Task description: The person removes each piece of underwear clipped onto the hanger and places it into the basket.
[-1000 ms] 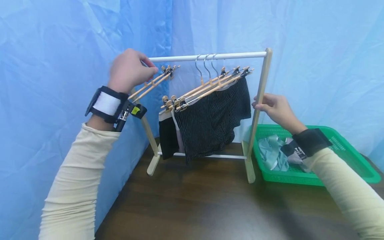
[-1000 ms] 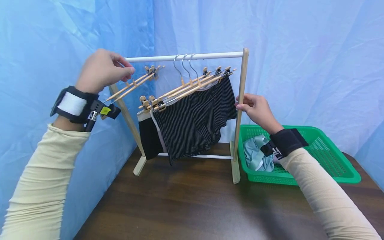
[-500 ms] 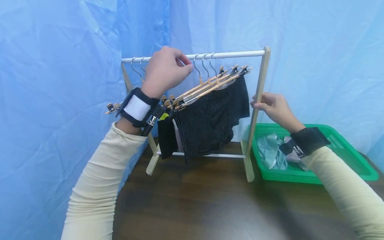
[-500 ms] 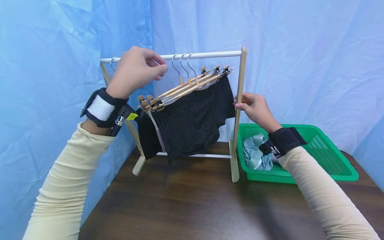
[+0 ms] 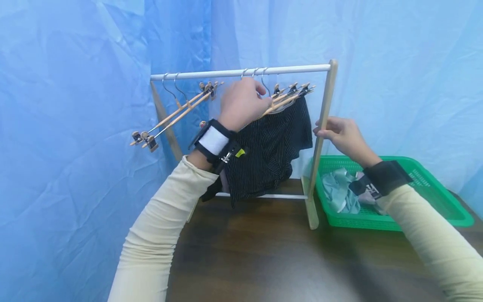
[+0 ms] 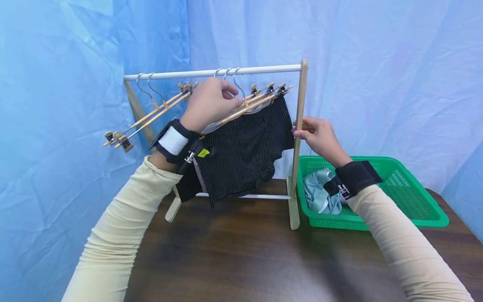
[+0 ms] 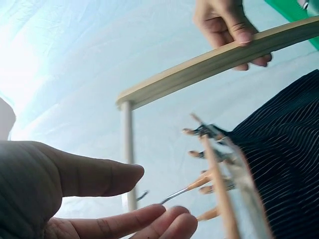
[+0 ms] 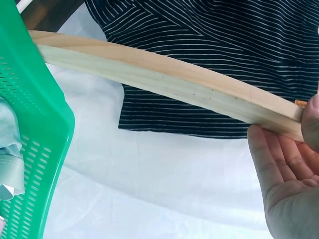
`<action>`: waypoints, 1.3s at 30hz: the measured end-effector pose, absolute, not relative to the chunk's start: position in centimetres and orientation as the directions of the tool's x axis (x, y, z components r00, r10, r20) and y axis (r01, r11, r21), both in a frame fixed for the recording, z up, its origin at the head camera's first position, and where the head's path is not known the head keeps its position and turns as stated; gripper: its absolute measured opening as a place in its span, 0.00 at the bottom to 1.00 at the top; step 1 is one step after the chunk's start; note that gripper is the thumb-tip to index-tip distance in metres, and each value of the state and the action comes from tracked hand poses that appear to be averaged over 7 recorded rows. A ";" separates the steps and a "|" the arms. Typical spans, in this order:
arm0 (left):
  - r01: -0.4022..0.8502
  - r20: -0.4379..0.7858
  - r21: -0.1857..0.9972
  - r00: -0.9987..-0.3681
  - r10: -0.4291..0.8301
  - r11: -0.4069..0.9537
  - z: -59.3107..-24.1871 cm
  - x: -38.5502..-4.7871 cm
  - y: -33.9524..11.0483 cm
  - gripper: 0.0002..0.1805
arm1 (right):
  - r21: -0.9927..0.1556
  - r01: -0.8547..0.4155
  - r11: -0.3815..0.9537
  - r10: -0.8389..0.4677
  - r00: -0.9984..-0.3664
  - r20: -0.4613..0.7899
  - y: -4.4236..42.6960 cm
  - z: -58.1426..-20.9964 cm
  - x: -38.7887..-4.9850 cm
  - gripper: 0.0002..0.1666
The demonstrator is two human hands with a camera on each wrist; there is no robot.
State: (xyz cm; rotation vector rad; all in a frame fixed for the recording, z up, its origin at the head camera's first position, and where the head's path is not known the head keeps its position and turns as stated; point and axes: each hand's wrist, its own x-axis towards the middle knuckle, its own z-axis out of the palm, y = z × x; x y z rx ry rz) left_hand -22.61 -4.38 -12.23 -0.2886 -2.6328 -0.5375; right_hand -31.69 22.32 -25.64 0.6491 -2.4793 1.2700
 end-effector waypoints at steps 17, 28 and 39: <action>0.273 0.415 0.396 -0.905 0.095 0.877 -15.0 -25.6 -3.4 0.27 | -0.696 -0.500 0.515 -0.258 -0.865 0.431 21.8 -25.9 -31.5 0.25; 0.232 0.406 0.423 -0.913 0.046 0.876 -15.1 -26.5 -3.2 0.27 | -0.691 -0.516 0.507 -0.257 -0.855 0.450 21.9 -26.0 -31.5 0.23; 0.264 0.440 0.421 -0.896 0.059 0.868 -15.3 -26.6 -3.3 0.26 | -0.678 -0.531 0.508 -0.265 -0.845 0.464 22.0 -26.0 -31.6 0.21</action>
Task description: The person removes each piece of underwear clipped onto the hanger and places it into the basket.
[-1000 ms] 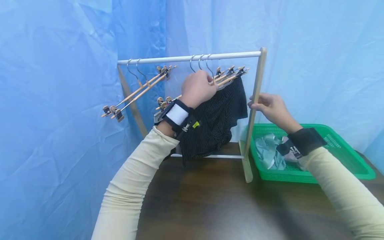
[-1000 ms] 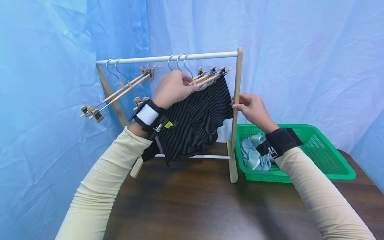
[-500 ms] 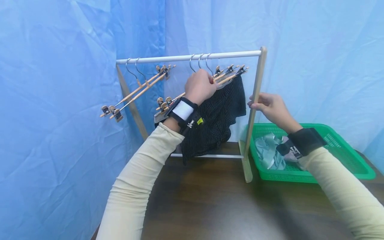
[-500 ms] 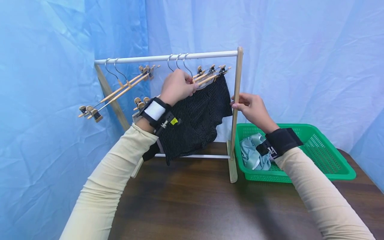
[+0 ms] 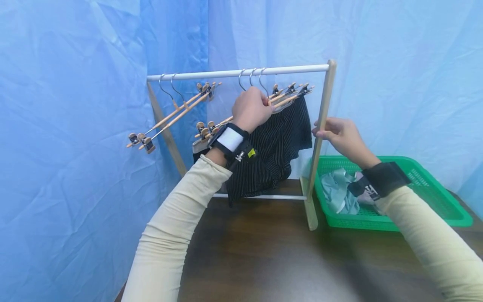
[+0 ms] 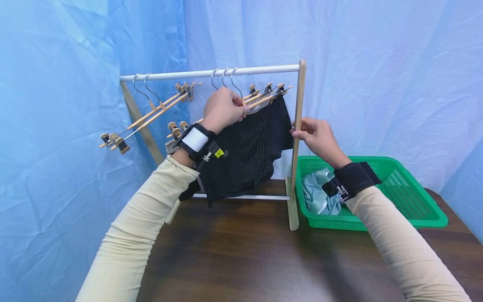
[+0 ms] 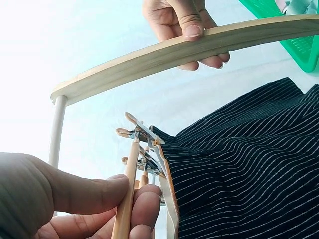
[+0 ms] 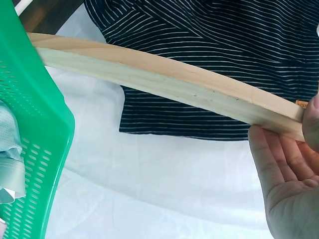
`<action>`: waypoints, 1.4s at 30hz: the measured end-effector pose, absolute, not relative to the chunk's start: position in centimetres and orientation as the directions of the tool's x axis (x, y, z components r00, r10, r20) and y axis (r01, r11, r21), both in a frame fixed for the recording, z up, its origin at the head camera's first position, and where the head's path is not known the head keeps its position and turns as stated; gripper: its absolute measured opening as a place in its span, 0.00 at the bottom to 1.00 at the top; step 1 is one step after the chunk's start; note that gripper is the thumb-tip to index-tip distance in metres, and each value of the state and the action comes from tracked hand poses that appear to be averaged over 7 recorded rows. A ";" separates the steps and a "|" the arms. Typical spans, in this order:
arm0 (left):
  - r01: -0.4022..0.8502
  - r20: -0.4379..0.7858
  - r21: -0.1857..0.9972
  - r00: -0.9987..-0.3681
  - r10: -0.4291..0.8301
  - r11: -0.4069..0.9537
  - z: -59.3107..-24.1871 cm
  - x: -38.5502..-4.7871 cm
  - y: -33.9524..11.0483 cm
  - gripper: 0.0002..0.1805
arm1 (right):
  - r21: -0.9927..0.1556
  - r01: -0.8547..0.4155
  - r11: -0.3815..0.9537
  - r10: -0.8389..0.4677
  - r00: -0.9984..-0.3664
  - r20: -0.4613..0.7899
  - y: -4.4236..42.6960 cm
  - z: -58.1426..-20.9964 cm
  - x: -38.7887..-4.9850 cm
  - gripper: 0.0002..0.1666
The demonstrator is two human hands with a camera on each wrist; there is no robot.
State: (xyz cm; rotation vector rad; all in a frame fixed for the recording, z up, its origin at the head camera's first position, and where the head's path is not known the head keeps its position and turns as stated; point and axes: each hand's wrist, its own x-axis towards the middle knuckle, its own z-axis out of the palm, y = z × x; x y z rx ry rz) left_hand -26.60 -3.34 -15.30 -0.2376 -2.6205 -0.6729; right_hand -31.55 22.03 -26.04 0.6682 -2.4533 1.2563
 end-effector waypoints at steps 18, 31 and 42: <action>0.267 0.435 0.446 -0.899 0.053 0.854 -13.7 -26.2 -3.7 0.16 | -0.700 -0.511 0.499 -0.268 -0.859 0.436 22.2 -26.0 -31.5 0.24; 0.267 0.448 0.431 -0.893 0.053 0.862 -13.3 -25.0 -4.0 0.14 | -0.696 -0.501 0.514 -0.265 -0.865 0.427 21.8 -25.9 -31.7 0.23; 0.332 0.486 0.400 -0.867 0.109 0.854 -14.7 -24.2 -3.7 0.14 | -0.717 -0.489 0.498 -0.266 -0.872 0.410 21.8 -25.9 -32.1 0.24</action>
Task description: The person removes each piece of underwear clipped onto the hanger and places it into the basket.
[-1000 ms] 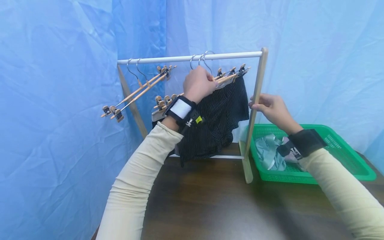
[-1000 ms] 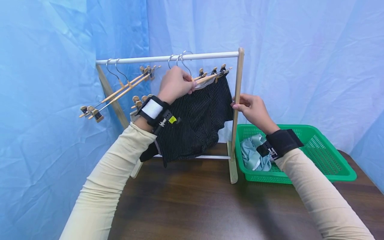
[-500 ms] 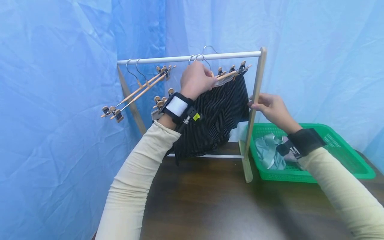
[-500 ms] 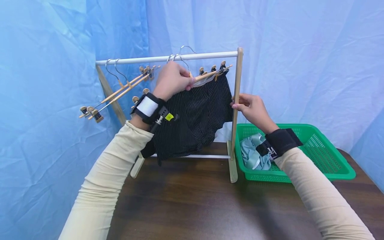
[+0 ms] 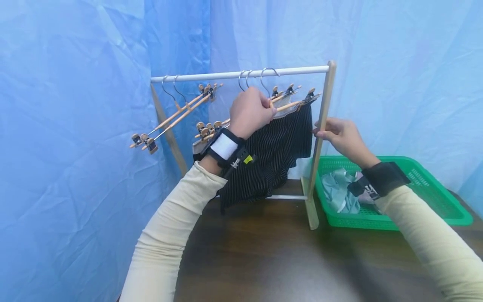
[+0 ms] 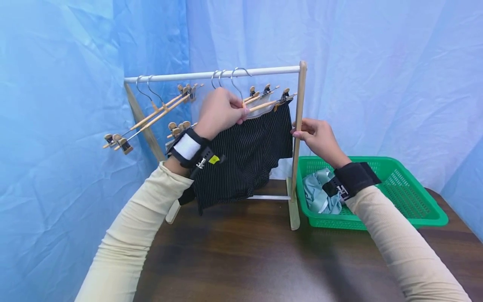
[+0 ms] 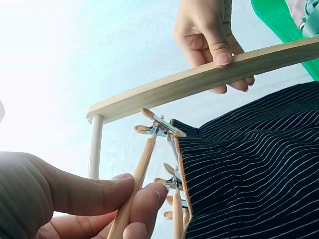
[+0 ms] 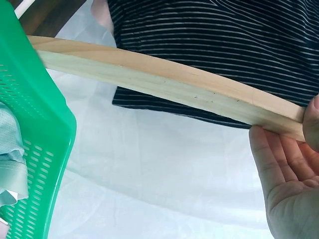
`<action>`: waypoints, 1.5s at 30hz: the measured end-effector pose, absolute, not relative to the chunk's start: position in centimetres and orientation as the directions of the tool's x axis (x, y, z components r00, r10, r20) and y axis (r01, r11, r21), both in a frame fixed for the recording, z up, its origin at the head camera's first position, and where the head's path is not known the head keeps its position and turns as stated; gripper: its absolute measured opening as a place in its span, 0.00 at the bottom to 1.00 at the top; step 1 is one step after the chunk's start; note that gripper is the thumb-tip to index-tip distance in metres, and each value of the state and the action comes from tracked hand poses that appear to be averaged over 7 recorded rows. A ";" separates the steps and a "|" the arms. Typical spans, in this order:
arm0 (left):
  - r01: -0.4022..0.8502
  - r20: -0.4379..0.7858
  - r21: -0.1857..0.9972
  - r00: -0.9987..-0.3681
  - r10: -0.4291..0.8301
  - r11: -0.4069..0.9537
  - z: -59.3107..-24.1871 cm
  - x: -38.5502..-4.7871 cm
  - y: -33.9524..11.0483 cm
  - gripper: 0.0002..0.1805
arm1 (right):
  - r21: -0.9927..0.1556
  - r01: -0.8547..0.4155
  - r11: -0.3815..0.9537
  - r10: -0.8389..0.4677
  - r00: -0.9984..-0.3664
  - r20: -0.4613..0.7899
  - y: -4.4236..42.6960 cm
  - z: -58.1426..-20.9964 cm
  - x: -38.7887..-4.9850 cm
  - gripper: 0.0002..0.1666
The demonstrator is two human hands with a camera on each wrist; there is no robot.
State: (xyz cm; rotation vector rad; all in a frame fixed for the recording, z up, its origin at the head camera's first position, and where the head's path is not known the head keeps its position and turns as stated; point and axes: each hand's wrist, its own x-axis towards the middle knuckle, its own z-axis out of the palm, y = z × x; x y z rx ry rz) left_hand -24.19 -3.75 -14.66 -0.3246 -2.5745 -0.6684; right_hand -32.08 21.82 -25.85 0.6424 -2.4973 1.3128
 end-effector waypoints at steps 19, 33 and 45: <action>0.491 0.534 0.423 -0.814 0.228 0.762 -17.8 -21.7 -5.7 0.10 | -0.706 -0.504 0.497 -0.252 -0.863 0.438 22.5 -26.0 -31.5 0.24; 0.532 0.480 0.511 -0.828 0.290 0.675 -20.2 -19.0 -7.2 0.05 | -0.703 -0.497 0.509 -0.224 -0.865 0.449 22.5 -25.6 -30.6 0.21; 0.539 0.419 0.611 -0.841 0.342 0.579 -24.3 -19.3 -8.0 0.05 | -0.687 -0.519 0.509 -0.221 -0.850 0.479 22.4 -25.8 -30.1 0.18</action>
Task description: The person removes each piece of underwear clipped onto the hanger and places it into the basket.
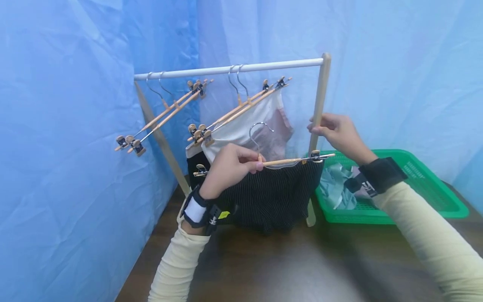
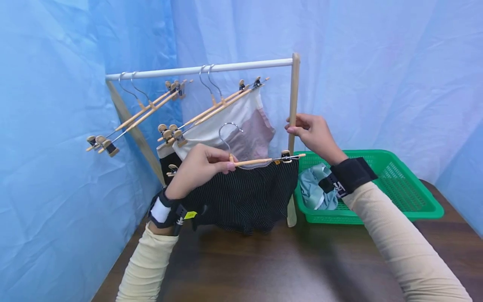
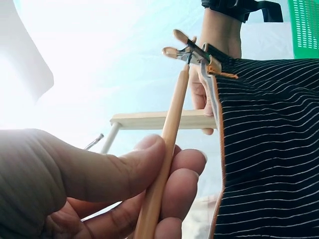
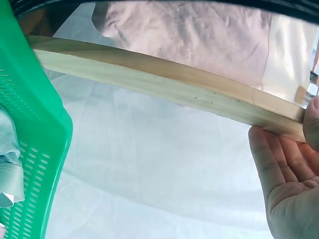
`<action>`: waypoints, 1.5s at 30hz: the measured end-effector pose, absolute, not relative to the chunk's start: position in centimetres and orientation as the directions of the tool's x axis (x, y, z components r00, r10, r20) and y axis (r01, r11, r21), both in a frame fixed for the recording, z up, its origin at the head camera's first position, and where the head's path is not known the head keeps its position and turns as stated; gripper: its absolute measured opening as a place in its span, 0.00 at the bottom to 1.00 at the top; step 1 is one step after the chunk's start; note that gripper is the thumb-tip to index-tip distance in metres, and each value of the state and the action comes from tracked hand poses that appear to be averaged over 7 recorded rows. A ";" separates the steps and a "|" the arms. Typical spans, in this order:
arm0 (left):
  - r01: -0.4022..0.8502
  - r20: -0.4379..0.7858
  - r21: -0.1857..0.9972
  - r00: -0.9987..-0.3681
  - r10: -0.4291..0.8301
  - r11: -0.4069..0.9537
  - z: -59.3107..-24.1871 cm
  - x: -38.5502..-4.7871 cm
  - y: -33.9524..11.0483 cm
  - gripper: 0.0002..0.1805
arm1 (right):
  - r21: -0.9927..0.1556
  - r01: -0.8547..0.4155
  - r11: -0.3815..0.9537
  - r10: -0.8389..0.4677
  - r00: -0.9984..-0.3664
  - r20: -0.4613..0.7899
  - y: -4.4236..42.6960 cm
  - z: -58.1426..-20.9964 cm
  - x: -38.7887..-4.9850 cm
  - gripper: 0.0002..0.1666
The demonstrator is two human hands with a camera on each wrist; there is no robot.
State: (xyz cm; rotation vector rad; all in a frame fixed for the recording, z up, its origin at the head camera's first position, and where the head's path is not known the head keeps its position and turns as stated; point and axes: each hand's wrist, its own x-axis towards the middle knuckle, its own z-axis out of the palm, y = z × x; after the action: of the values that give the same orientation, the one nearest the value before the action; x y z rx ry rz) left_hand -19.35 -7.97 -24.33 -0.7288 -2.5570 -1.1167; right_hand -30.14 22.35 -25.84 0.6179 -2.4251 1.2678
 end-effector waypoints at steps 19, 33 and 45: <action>0.557 0.386 0.631 -0.829 0.405 0.539 -28.7 -19.2 -7.7 0.03 | -0.703 -0.527 0.477 -0.239 -0.848 0.474 22.4 -26.1 -30.3 0.18; 0.538 0.375 0.664 -0.840 0.392 0.519 -30.2 -20.1 -7.5 0.06 | -0.714 -0.516 0.474 -0.238 -0.856 0.460 22.4 -25.9 -30.1 0.24; 0.530 0.379 0.685 -0.845 0.376 0.500 -30.9 -20.0 -8.2 0.06 | -0.740 -0.412 0.532 -0.142 -0.905 0.401 22.2 -24.4 -23.3 0.34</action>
State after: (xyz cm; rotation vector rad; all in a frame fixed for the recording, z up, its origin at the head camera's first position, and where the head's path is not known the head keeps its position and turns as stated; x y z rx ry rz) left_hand -19.99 -8.25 -30.88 -0.7818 -2.5604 -1.2651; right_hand -23.35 22.22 -24.43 0.4619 -2.4817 1.3131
